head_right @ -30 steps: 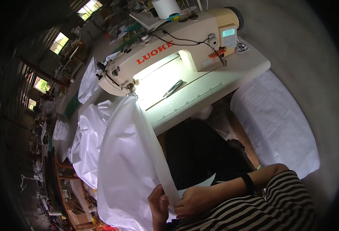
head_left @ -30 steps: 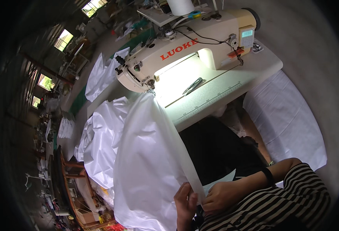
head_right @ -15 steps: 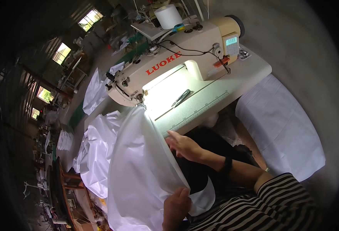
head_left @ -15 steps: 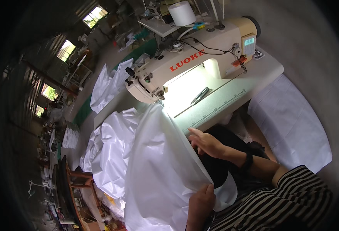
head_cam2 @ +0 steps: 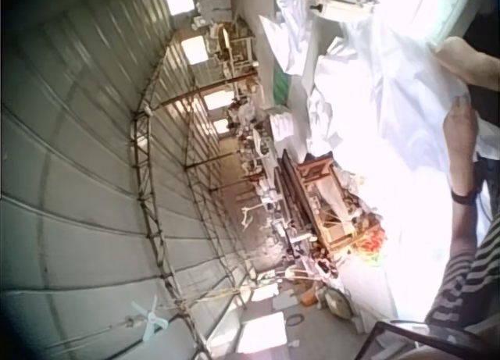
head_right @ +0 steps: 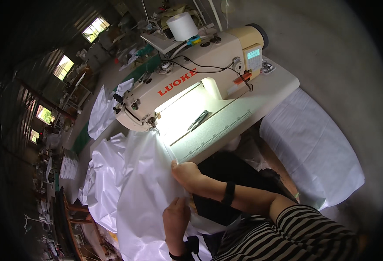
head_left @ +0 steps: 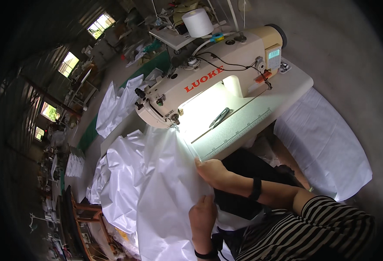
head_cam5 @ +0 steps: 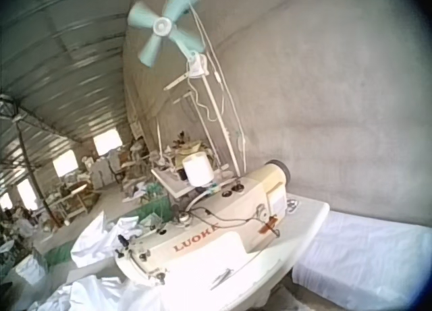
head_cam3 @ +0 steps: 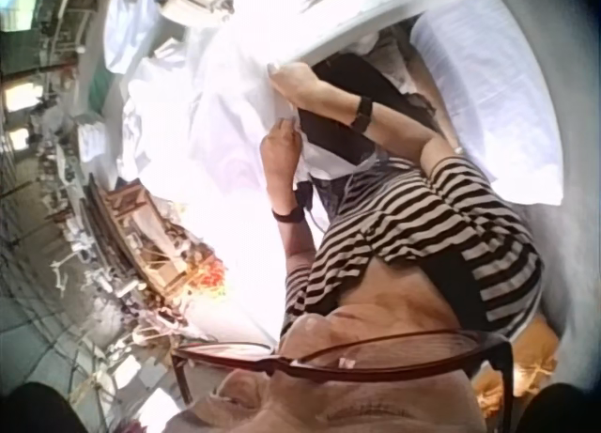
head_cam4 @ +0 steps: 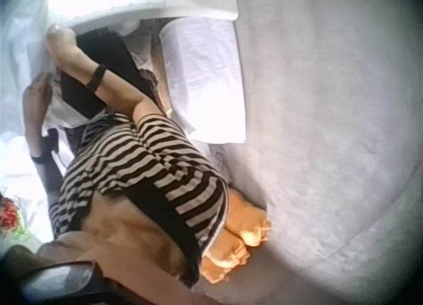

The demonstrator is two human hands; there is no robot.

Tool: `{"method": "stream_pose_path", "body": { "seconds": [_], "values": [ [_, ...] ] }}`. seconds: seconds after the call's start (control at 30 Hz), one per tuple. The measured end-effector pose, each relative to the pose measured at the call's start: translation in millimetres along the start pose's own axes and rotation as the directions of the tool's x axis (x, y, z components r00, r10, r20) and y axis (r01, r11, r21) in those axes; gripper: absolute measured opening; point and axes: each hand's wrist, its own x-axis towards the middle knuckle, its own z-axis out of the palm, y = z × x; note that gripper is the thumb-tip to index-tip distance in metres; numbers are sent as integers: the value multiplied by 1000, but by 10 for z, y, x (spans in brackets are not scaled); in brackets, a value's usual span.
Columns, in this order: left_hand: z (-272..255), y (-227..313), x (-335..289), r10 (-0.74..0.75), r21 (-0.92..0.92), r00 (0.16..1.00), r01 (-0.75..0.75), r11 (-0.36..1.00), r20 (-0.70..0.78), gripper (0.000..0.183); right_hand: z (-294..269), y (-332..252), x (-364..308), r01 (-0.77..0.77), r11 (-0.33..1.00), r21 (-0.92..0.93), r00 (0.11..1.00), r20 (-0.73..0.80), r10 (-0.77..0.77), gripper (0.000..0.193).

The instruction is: Sewing the edges of large white plastic liners or bags using an industrial sewing machine.

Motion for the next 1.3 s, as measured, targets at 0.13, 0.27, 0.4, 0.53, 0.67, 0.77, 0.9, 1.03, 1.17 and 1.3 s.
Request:
{"method": "stream_pose_path", "body": {
  "seconds": [0.13, 0.27, 0.4, 0.53, 0.67, 0.77, 0.9, 1.03, 1.17, 1.3],
  "values": [
    [46, -139, 308, 5, 21, 999, -5, 1000, -41, 17, 45, 79, 276, -29, 994, 105, 998, -47, 34, 41],
    [114, -278, 664, 32, 24, 989, -29, 999, -145, 21, 147, 138, 622, -270, 900, 342, 958, 192, 214, 34],
    [293, -396, 780, -34, 56, 975, 48, 997, -221, 21, 116, 171, 812, -80, 997, 6, 995, 57, 80, 35],
    [471, -512, 213, -299, -215, 814, 219, 952, -497, 28, -30, 178, 726, -111, 984, 136, 994, 15, 110, 37],
    [584, -741, -677, -623, -193, 648, 609, 769, -439, 51, -96, 198, 416, -80, 990, 119, 989, 137, 63, 52],
    [575, -1170, -907, -760, -246, 517, 737, 630, -394, 65, -85, 229, 303, -53, 977, 206, 996, 88, 35, 52],
    [94, -2077, -465, -492, -10, 670, 587, 810, -555, 73, -42, 256, 300, 22, 974, 224, 998, 46, -33, 53],
    [-528, -2878, 607, -386, 240, 840, 493, 836, -380, 73, -24, 141, 351, -28, 985, 172, 999, 20, 24, 53],
    [-516, -3349, 1340, -364, 185, 891, 420, 889, -272, 74, -82, -18, 366, -79, 989, 126, 997, 18, 78, 56],
    [-260, -3512, 732, -256, 94, 929, 289, 953, -266, 67, -234, 91, 67, -219, 928, 301, 971, 163, 177, 56]
  ]
}}
